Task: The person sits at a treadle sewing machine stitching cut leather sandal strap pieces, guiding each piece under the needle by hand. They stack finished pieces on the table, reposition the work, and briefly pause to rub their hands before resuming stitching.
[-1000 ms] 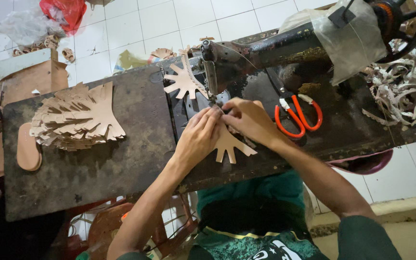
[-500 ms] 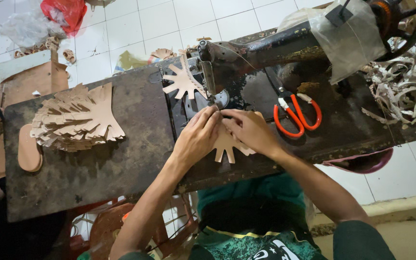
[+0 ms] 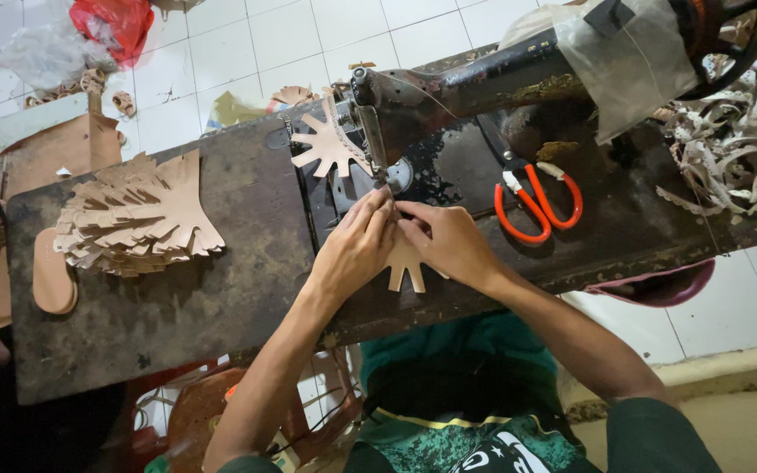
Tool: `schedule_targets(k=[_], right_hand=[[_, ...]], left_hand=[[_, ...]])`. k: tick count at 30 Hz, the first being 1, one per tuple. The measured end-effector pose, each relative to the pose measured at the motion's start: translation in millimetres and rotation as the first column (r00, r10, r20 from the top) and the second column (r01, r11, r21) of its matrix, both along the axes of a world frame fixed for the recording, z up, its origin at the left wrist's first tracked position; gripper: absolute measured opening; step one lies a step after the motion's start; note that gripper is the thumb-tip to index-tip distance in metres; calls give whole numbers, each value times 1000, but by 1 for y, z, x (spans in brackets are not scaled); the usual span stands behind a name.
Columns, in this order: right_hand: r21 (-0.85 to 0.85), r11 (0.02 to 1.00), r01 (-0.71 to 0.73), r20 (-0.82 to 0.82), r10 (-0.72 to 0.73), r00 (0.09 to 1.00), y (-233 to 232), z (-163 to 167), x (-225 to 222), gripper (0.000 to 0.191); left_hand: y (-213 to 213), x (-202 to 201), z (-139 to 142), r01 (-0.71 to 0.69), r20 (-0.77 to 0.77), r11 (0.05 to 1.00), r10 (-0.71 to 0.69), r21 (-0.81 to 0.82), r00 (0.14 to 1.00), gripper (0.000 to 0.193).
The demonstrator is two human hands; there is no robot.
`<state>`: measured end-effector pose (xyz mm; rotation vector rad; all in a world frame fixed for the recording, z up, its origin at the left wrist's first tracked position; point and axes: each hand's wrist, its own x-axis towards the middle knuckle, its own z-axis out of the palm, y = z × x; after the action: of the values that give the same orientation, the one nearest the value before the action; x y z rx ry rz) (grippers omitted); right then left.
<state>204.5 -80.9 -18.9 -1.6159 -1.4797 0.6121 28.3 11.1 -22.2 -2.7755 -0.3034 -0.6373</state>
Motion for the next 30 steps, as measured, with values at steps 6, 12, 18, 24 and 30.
schedule_targets(k=[6,12,18,24,30], right_hand=[[-19,1000,2,-1,-2,1000,-5,-4,-1,40],[-56,998,-27,22,28,999,-1,-1,0,49],[-35,999,-31,107,35,994,0,2,1,50],[43,997,-62,167,54,984,-2,-2,0,53],[-13,997,-82,96,83,992,-3,-1,3,55]], left_hand=[[-2,1,1,4,6,1000,-4,-6,1000,34],[8,0,2,82,9,992,-82,-92,997,34],[12,-1,6,120,-33,992,-119,25,992,32],[10,0,5,85,15,990,-83,-114,996,36],[7,1,0,71,56,974,-60,-216,997,37]])
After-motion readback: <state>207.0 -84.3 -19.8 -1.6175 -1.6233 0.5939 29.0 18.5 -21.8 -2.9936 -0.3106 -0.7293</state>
